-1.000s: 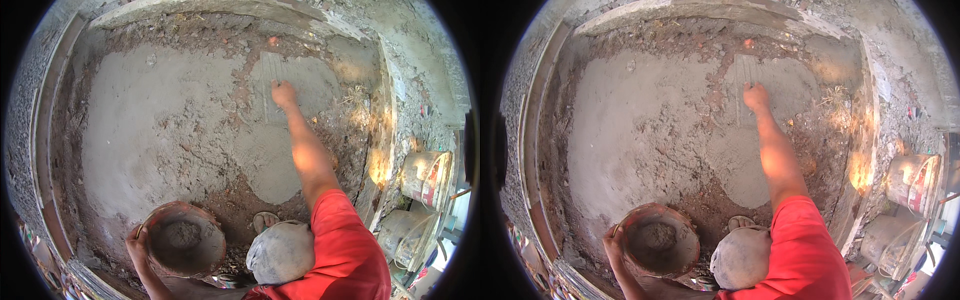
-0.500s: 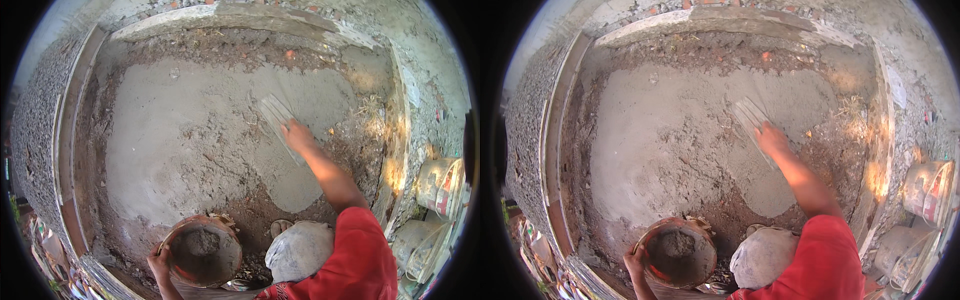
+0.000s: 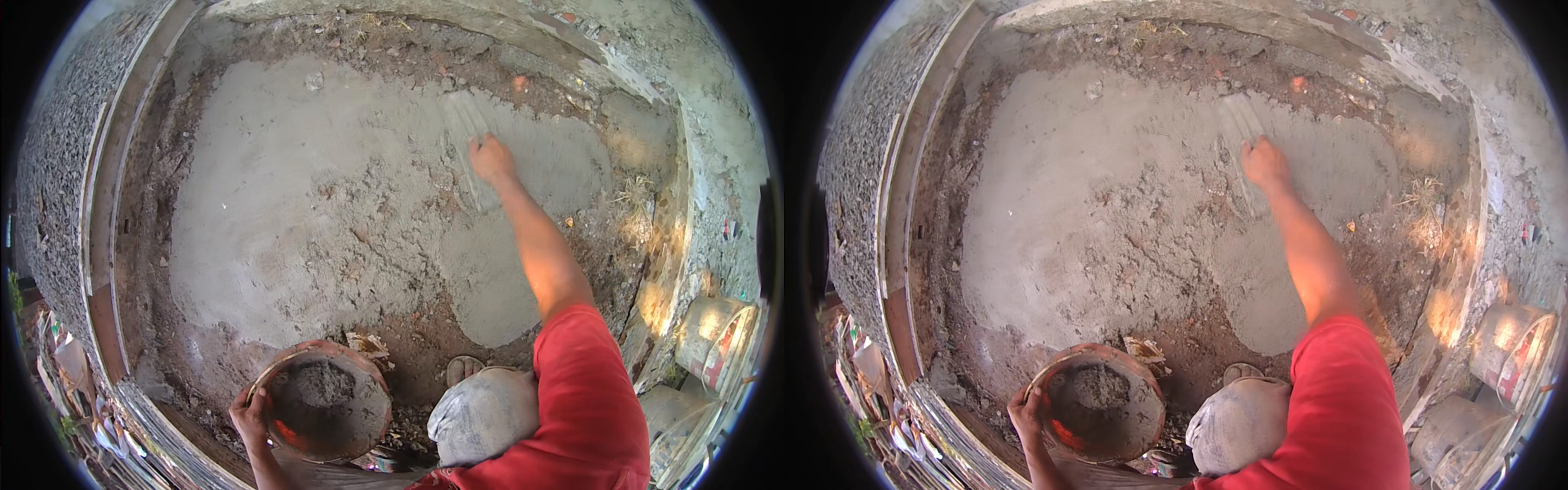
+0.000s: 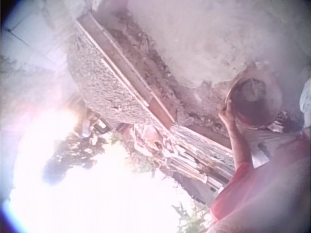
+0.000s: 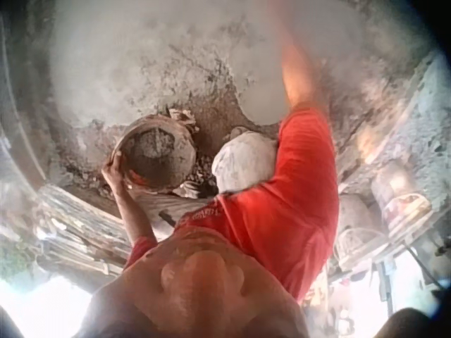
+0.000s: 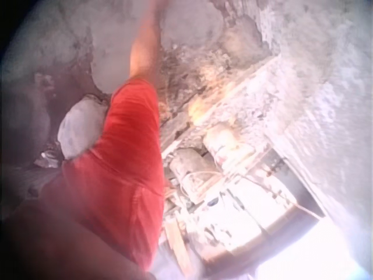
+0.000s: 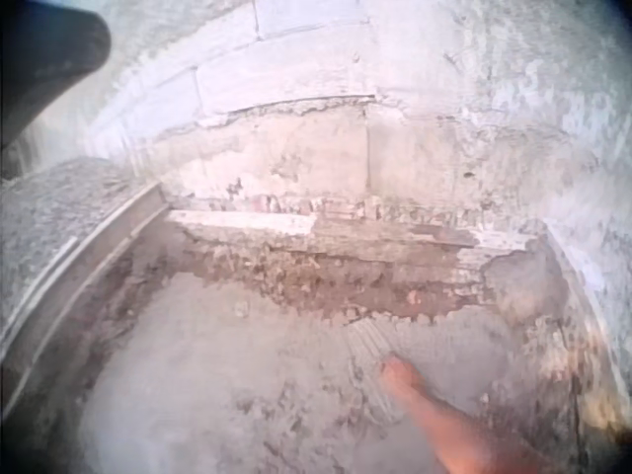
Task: The person pours wet concrete from a bucket into a wooden frame and uses a trowel to spread and level it across the ground area.
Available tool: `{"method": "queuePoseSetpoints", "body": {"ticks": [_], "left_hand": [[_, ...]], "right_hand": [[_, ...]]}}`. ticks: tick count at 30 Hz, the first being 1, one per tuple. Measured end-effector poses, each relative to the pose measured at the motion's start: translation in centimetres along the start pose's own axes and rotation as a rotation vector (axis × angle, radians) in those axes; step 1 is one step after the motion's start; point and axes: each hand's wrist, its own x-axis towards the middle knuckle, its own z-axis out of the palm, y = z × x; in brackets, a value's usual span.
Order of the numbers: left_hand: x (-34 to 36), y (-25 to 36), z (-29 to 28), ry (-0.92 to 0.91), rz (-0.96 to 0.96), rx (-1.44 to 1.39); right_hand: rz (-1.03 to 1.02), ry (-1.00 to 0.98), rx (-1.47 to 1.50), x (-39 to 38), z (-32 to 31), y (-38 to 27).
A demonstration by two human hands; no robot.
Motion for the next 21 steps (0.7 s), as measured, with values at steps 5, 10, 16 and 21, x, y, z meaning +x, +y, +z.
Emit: {"method": "queuePoseSetpoints", "body": {"ticks": [5,10,16,21], "left_hand": [[0.5,0.1,0.0,-0.031,0.030,-0.036],[-0.9,-0.5,-0.3,0.066,0.027,-0.031],[-1.1,-3.3,-1.5,0.102,0.073,0.048],[-1.1,-3.1,-2.0,0.102,0.081,0.111]], "right_hand": [[-0.322,-0.099,-0.172,-6.2,-3.8,4.4],[-0.914,-0.237,-0.492,-9.8,-4.9,10.9],[-0.817,-0.109,-0.644,2.5,-3.0,1.3],[-0.427,0.086,-0.514,10.0,-4.8,-4.4]]}}
